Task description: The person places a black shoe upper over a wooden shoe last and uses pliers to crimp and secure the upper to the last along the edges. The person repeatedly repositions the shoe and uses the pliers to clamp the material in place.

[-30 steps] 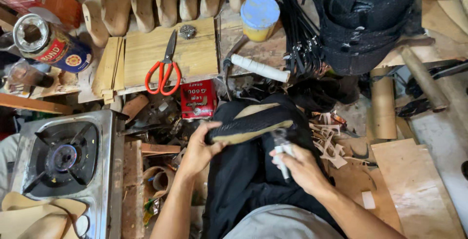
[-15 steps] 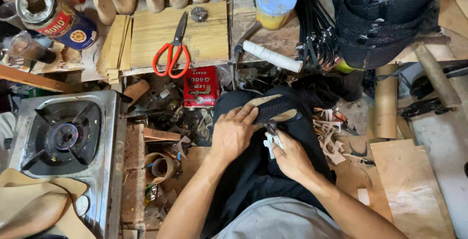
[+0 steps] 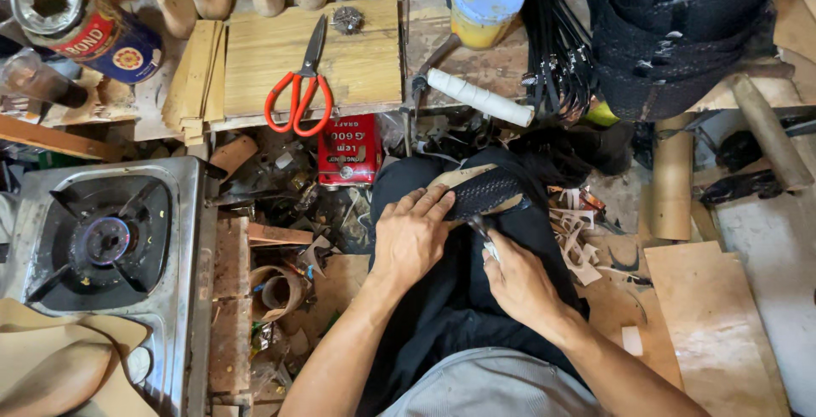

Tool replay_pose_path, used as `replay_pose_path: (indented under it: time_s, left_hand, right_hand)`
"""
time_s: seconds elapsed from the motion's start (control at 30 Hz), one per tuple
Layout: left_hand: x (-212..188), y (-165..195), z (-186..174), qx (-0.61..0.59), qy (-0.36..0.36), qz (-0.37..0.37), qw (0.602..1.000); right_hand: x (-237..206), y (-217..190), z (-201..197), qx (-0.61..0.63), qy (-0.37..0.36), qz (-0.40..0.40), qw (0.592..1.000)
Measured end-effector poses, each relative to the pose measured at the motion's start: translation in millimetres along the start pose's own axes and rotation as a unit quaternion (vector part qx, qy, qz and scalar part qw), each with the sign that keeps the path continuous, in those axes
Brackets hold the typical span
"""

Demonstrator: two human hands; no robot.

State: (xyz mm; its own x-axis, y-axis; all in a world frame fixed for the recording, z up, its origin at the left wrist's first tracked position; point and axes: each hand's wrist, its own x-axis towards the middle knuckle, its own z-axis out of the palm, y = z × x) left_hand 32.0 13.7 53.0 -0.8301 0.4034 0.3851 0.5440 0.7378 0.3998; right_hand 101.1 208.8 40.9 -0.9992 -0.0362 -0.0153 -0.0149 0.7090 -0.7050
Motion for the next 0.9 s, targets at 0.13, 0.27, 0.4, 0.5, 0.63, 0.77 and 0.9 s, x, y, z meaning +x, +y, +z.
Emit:
replay_pose_path:
  time_s: [0.13, 0.27, 0.4, 0.5, 0.63, 0.77, 0.9]
  left_hand:
    - [4.7, -2.6, -0.5, -0.025, -0.027, -0.014, 0.999]
    - [23.8, -12.1, 0.8, -0.084, -0.123, 0.009, 0.989]
    - [33.4, -4.5, 17.1, -0.013, -0.108, 0.006, 0.994]
    - [27.9, -2.9, 22.9, 0.02, -0.089, 0.035, 0.995]
    - [24.3, -0.2, 24.5, 0.042, -0.082, 0.046, 0.995]
    - [23.8, 2.4, 21.3, 0.064, -0.071, 0.062, 0.993]
    - [24.8, 2.3, 19.1, 0.05, -0.079, 0.054, 0.994]
  right_hand:
    - [4.4, 4.6, -1.7, -0.041, -0.045, 0.025, 0.998]
    - [6.8, 9.7, 2.6, -0.064, -0.041, 0.035, 0.996]
    - [4.3, 24.9, 10.4, -0.032, -0.037, 0.024, 0.998]
    - [0.9, 40.4, 13.4, 0.205, -0.148, 0.235, 0.939]
    - [1.6, 50.7, 10.6, 0.358, -0.072, 0.217, 0.905]
    - [2.5, 44.9, -3.8, 0.22, -0.087, 0.2, 0.951]
    - [0.5, 30.1, -13.6, -0.006, 0.035, -0.036, 0.999]
